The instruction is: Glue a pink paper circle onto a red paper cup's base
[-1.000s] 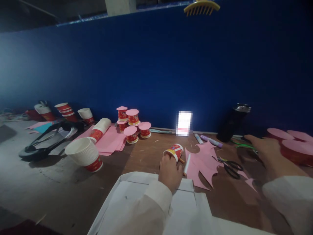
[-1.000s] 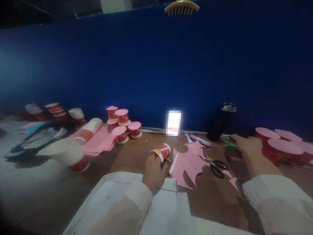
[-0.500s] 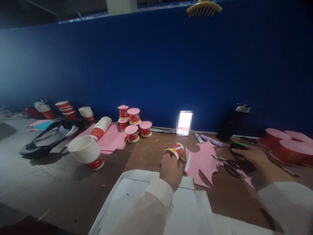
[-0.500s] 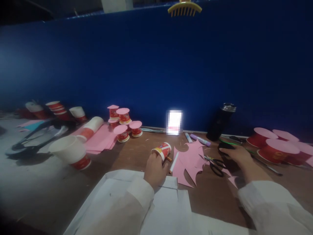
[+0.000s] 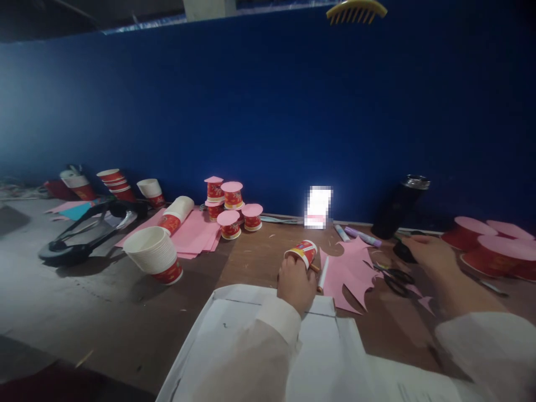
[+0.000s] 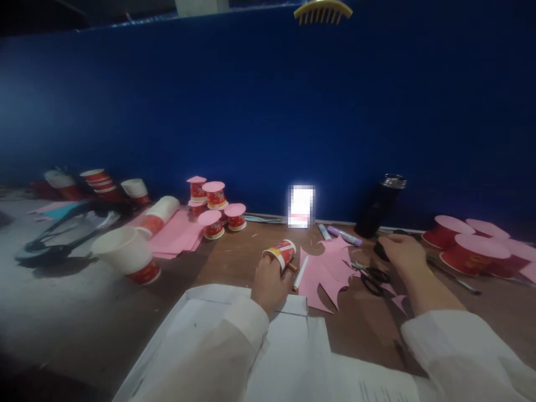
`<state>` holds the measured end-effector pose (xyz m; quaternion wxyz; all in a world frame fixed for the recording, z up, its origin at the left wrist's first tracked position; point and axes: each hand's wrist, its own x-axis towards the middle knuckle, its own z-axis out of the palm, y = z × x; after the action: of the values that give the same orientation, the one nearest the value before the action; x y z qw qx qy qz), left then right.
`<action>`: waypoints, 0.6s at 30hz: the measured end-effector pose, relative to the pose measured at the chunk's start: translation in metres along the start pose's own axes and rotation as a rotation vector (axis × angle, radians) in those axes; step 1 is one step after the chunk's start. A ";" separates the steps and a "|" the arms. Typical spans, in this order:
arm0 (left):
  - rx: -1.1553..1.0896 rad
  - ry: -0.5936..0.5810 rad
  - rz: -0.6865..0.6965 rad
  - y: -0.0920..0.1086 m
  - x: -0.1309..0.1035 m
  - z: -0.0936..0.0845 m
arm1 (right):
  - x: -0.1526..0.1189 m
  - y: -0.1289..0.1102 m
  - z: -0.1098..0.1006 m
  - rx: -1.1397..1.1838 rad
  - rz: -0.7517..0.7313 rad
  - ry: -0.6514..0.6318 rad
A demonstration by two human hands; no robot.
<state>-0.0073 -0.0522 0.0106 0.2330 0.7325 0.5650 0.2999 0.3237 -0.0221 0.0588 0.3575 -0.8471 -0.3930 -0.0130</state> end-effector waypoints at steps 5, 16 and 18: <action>-0.051 0.045 0.002 -0.003 0.003 0.002 | -0.035 -0.026 0.007 -0.084 -0.100 -0.298; -0.463 0.260 -0.134 -0.012 0.018 0.005 | -0.115 -0.076 0.045 -0.285 -0.562 -0.642; -0.730 0.302 -0.222 -0.013 0.022 0.009 | -0.129 -0.084 0.048 -0.323 -0.629 -0.667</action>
<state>-0.0059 -0.0276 -0.0005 0.4227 0.4843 0.5249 0.5579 0.1656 -0.0401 0.0339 0.0544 -0.6898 -0.7162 0.0910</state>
